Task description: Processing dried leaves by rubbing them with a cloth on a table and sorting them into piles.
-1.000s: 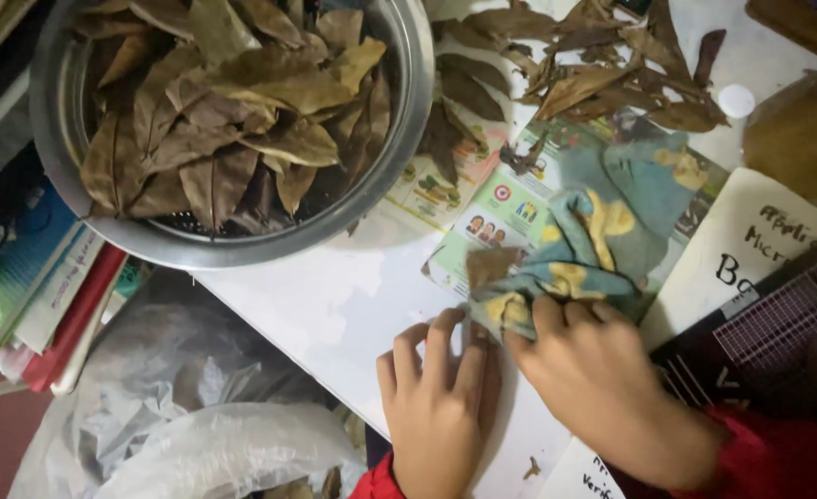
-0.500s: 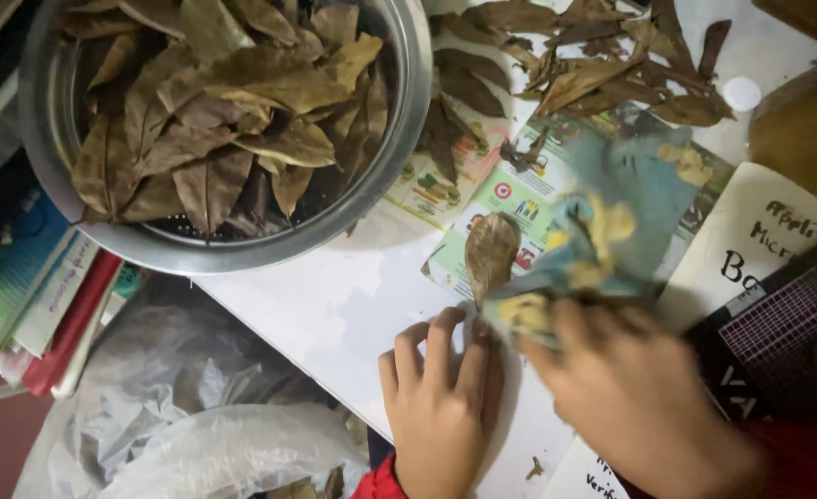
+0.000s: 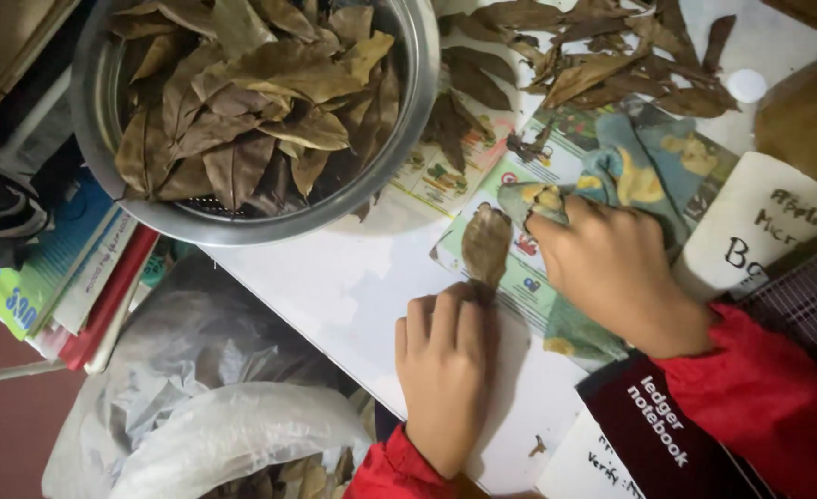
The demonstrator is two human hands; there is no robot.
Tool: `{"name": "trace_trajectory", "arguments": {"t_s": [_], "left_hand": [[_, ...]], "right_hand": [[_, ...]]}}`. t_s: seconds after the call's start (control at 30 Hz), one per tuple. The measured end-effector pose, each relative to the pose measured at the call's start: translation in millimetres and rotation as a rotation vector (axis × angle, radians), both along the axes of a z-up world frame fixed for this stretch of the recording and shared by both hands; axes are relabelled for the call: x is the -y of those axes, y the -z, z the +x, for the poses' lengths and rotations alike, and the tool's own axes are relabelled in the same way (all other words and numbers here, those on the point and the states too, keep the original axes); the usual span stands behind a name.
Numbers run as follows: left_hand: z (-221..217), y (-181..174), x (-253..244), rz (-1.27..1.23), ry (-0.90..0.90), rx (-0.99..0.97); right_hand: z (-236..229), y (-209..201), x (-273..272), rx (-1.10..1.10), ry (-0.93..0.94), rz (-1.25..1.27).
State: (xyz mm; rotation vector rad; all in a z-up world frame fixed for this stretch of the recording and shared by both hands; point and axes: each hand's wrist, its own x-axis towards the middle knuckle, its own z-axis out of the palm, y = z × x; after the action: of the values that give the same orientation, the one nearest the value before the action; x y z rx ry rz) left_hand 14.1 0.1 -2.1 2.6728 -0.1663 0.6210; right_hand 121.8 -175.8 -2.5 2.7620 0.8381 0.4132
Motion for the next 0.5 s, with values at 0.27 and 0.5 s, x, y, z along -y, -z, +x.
{"name": "trace_trajectory", "arguments": {"t_s": [0.27, 0.5], "left_hand": [[-1.6, 21.0, 2.9, 0.088, -0.051, -0.053], [1.3, 28.3, 3.0, 0.121, -0.068, -0.046]], "right_hand": [[-45.0, -40.3, -15.3, 0.06, -0.209, 0.056], [-1.9, 7.8, -3.4, 0.031, 0.019, -0.071]]}}
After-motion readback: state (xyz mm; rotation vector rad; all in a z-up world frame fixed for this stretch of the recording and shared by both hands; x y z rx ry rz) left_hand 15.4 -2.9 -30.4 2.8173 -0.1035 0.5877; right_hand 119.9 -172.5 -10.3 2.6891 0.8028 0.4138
